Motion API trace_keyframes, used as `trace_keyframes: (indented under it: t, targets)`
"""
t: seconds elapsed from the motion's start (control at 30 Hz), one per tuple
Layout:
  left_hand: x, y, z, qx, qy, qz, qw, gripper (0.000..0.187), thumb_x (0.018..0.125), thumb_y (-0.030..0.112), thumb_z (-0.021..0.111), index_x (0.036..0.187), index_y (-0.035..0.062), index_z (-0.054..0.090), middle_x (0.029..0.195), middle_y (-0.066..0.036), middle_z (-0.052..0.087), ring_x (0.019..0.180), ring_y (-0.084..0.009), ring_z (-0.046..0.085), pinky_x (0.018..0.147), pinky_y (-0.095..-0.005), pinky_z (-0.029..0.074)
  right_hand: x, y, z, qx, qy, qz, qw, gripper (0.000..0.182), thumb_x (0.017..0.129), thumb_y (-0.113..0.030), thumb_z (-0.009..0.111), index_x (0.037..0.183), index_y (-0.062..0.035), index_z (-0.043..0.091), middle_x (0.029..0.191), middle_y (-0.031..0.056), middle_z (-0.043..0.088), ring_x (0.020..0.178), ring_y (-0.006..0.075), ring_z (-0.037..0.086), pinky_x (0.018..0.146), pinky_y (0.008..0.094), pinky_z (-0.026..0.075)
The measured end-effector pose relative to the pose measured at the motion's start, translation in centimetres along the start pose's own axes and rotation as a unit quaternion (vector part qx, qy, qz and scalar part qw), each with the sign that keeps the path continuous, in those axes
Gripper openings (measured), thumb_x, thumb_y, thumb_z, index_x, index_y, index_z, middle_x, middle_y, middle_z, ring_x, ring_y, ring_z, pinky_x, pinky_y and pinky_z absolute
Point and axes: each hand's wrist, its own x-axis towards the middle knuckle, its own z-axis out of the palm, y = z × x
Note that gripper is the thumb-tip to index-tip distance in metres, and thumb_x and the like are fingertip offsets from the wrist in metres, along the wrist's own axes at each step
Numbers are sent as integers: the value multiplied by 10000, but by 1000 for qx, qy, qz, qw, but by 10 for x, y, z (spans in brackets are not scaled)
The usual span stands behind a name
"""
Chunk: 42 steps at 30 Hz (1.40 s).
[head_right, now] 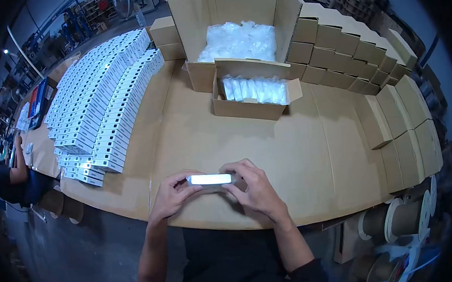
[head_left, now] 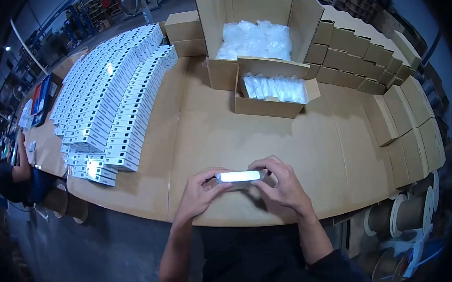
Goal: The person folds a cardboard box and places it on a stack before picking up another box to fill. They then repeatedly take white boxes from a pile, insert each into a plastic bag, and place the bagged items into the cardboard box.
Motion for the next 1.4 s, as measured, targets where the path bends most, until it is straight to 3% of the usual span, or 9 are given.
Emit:
trace_keyframes:
  t: [0.1, 0.2, 0.23, 0.4, 0.57, 0.83, 0.93, 1.27, 1.4]
  targets:
    - [17, -4, -12, 106, -48, 55, 992, 363, 924, 33, 742, 1269, -33, 651, 1271, -116, 640, 1212, -202, 601, 1056, -356, 500, 10, 4, -11, -53, -52, -58, 996, 234, 817, -30, 778, 1040, -20, 707, 972, 121, 712, 871, 295, 682, 755, 387, 551]
    - [45, -10, -13, 40, -72, 73, 994, 456, 940, -17, 689, 1376, -29, 555, 1360, -110, 570, 1240, -171, 560, 1051, -328, 481, 25, 10, -29, -75, -24, -101, 992, 176, 825, -20, 754, 994, -14, 705, 914, 134, 698, 753, 278, 692, 681, 370, 560]
    - [53, 3, -11, -4, -40, -26, 999, 544, 971, 43, 660, 1479, 28, 464, 1382, -145, 551, 1241, -220, 567, 1064, -368, 470, 32, 13, -37, -90, 12, -99, 991, 175, 822, -10, 751, 989, -11, 702, 908, 135, 698, 745, 262, 697, 674, 362, 566]
    - [126, 33, -11, 423, 53, 180, 886, 552, 1001, 125, 597, 1531, 170, 450, 1374, -171, 560, 1245, -354, 567, 1050, -456, 472, 78, 25, -53, 11, 227, -5, 974, 131, 866, 42, 724, 967, 42, 640, 863, 111, 683, 669, 172, 721, 554, 273, 581]
    - [186, 18, -24, 543, 54, 257, 798, 543, 978, 132, 605, 1506, 181, 489, 1369, -151, 574, 1224, -342, 573, 1029, -490, 468, 130, 44, -30, -48, 320, -83, 943, 171, 877, 19, 734, 1022, 28, 643, 901, 122, 663, 650, 181, 705, 539, 291, 582]
    - [184, 10, -43, 496, 72, 230, 834, 496, 972, 87, 600, 1459, 81, 506, 1358, -189, 590, 1238, -376, 563, 1064, -480, 445, 173, 49, 2, -182, 351, -108, 912, 206, 887, -2, 725, 1083, -7, 660, 893, 153, 622, 663, 282, 697, 536, 356, 609]
    - [187, 6, -49, 463, 60, 228, 854, 481, 972, 63, 590, 1447, 68, 517, 1373, -202, 591, 1263, -390, 556, 1086, -476, 438, 181, 52, 12, -184, 365, -96, 908, 188, 886, 4, 733, 1065, 16, 676, 880, 122, 649, 620, 174, 682, 508, 281, 564]
    - [191, 2, -57, 392, 36, 235, 889, 466, 968, -27, 521, 1425, 49, 561, 1350, -222, 623, 1278, -392, 573, 1095, -467, 452, 204, 71, 30, -257, 293, -38, 920, 134, 893, -61, 694, 950, 16, 600, 846, 220, 621, 719, 432, 667, 611, 516, 531]
    - [195, 0, -61, 384, 32, 238, 892, 483, 954, -70, 486, 1410, 54, 586, 1342, -210, 637, 1253, -381, 596, 1080, -454, 472, 200, 69, 38, -319, 240, 14, 917, 141, 923, -126, 685, 935, -12, 603, 839, 168, 632, 734, 406, 665, 592, 501, 532]
